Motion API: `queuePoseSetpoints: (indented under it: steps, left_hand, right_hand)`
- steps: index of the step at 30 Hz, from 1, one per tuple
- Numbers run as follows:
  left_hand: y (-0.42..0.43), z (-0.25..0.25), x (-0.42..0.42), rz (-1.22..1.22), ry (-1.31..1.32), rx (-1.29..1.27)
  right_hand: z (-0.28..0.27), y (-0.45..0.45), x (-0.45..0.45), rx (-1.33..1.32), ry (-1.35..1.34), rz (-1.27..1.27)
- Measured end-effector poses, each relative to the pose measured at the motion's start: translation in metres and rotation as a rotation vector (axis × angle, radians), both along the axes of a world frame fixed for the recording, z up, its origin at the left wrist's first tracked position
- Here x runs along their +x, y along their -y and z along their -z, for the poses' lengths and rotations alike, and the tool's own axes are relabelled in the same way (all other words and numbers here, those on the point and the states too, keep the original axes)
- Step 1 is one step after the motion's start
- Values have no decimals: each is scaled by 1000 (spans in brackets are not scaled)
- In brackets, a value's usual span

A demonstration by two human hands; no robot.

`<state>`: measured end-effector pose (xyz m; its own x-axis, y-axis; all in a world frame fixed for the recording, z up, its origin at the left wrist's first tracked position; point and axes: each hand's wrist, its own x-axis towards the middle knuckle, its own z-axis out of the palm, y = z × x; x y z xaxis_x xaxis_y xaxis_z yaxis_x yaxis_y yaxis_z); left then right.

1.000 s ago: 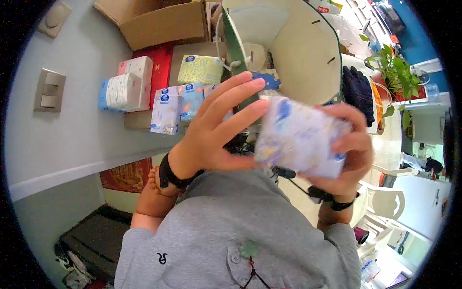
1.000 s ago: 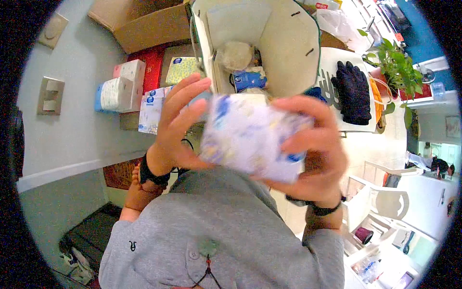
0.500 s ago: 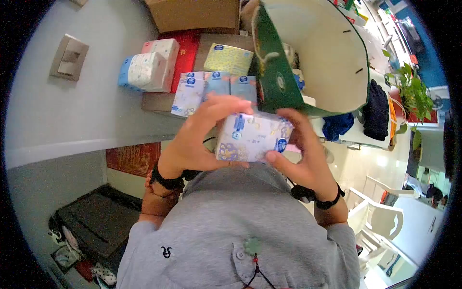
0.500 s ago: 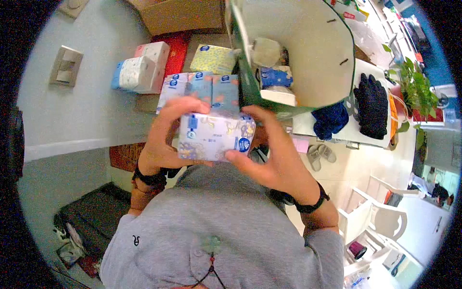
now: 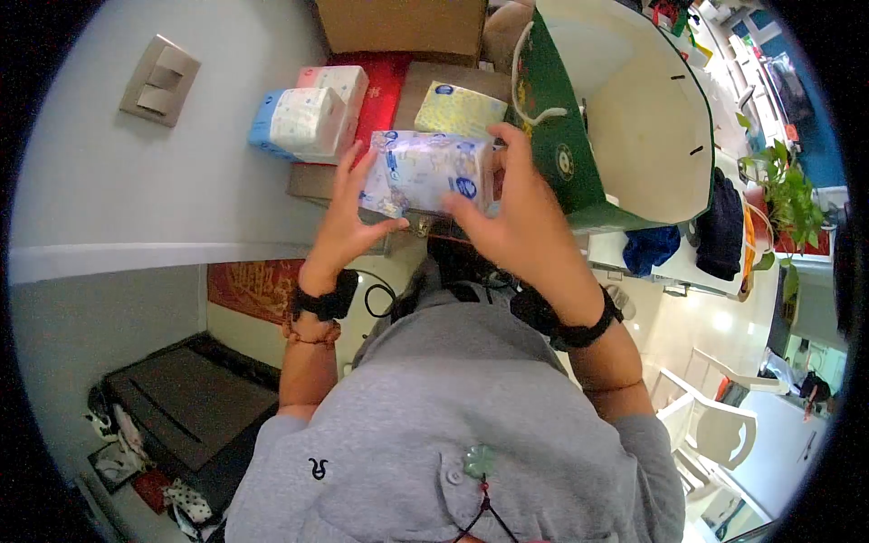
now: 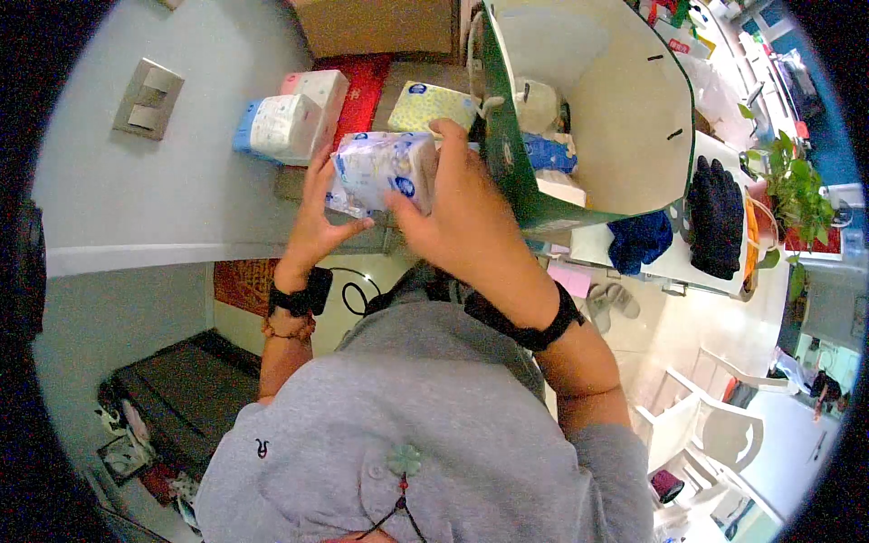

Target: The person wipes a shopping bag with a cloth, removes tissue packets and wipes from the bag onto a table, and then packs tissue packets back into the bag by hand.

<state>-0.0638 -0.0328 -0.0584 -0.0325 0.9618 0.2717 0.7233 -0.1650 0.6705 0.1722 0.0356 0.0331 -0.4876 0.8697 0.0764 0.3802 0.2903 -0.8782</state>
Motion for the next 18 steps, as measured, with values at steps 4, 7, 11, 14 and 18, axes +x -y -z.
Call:
queuePoseSetpoints:
  steps: [4,7,11,14,18]
  left_hand:
    - [3,18,2,-62,171,-39]
    - [3,21,10,-128,198,-1]
    - [0,18,17,-157,97,36]
    - [-3,20,15,-136,92,50]
    - [-2,16,17,-135,46,32]
  right_hand:
    - [25,-19,-9,149,-52,72]
    - [45,-33,-16,291,-45,133]
    - [79,-60,-36,259,-92,168]
    - [107,-63,-45,329,16,194]
    - [94,-41,-44,313,130,160]
